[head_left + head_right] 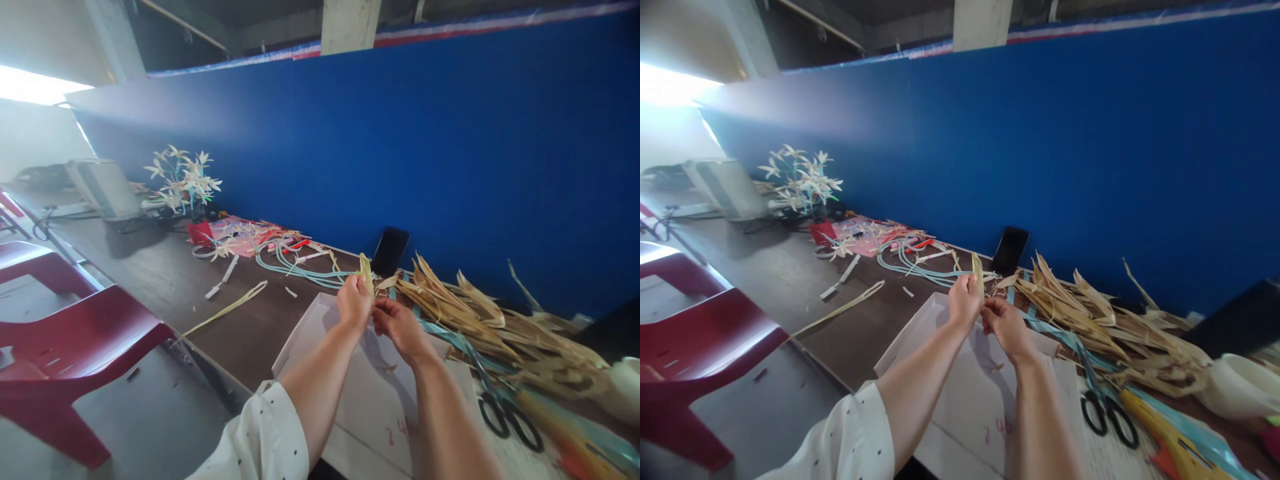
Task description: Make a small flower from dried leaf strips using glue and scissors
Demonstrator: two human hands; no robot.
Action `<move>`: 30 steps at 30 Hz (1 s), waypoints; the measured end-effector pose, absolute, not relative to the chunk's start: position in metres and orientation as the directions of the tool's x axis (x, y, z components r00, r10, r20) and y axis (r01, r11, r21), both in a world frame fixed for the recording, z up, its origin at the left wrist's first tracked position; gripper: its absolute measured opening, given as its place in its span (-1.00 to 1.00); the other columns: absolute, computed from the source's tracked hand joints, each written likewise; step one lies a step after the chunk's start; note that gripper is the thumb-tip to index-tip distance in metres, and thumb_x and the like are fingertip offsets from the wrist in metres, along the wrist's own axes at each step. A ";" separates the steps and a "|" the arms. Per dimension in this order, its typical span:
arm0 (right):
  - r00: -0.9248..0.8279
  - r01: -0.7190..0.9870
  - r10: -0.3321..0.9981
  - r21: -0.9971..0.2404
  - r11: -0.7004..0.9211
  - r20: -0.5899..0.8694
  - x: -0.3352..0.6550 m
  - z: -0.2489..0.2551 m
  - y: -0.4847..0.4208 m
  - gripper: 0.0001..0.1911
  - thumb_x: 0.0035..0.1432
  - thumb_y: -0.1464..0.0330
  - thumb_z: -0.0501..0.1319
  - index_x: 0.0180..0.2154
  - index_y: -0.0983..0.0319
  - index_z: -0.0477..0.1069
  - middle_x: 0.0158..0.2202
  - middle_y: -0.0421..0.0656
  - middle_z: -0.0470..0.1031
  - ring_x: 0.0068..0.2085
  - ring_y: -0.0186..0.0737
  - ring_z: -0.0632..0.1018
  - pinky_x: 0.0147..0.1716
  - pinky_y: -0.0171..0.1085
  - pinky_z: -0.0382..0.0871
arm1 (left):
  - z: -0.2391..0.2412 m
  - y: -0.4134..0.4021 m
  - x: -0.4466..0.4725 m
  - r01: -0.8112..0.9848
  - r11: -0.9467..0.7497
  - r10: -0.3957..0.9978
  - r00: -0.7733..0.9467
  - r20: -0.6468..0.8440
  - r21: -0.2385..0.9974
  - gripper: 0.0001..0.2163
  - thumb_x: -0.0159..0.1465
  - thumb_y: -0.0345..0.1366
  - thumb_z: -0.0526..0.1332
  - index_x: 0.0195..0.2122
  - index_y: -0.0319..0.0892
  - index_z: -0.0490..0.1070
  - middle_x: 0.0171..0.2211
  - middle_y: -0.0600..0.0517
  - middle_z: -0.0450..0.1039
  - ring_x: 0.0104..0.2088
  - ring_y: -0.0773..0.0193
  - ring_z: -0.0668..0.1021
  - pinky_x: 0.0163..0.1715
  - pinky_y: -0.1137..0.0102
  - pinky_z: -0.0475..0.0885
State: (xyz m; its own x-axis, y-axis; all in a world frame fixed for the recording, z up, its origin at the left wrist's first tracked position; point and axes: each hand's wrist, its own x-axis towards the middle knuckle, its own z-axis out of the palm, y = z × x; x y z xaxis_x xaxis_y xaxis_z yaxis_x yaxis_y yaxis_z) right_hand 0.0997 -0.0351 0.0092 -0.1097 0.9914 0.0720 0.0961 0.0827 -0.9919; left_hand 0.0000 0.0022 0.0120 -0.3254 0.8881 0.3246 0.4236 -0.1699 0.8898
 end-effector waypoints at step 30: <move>0.050 0.145 0.986 -0.978 0.153 0.162 0.096 -0.004 -0.027 -0.66 -0.02 0.08 0.18 -0.38 0.24 0.42 -0.65 -0.25 0.33 -0.62 -0.32 0.34 -0.61 -0.31 0.27 | 0.002 0.015 -0.001 0.208 -0.234 0.918 -0.273 0.286 0.950 -0.80 0.17 -0.21 0.06 -0.48 -0.18 0.38 -0.50 0.03 0.42 -0.45 0.31 0.43 -0.42 0.46 0.26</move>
State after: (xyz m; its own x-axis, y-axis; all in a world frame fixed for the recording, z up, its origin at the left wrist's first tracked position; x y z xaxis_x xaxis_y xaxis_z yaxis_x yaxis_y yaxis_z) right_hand 0.0962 -0.0268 -0.0040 0.0501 0.9855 0.1621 0.1447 0.1534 -0.9775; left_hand -0.0006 0.0148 0.0021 -0.2730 0.9184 0.2863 0.2082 -0.2341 0.9496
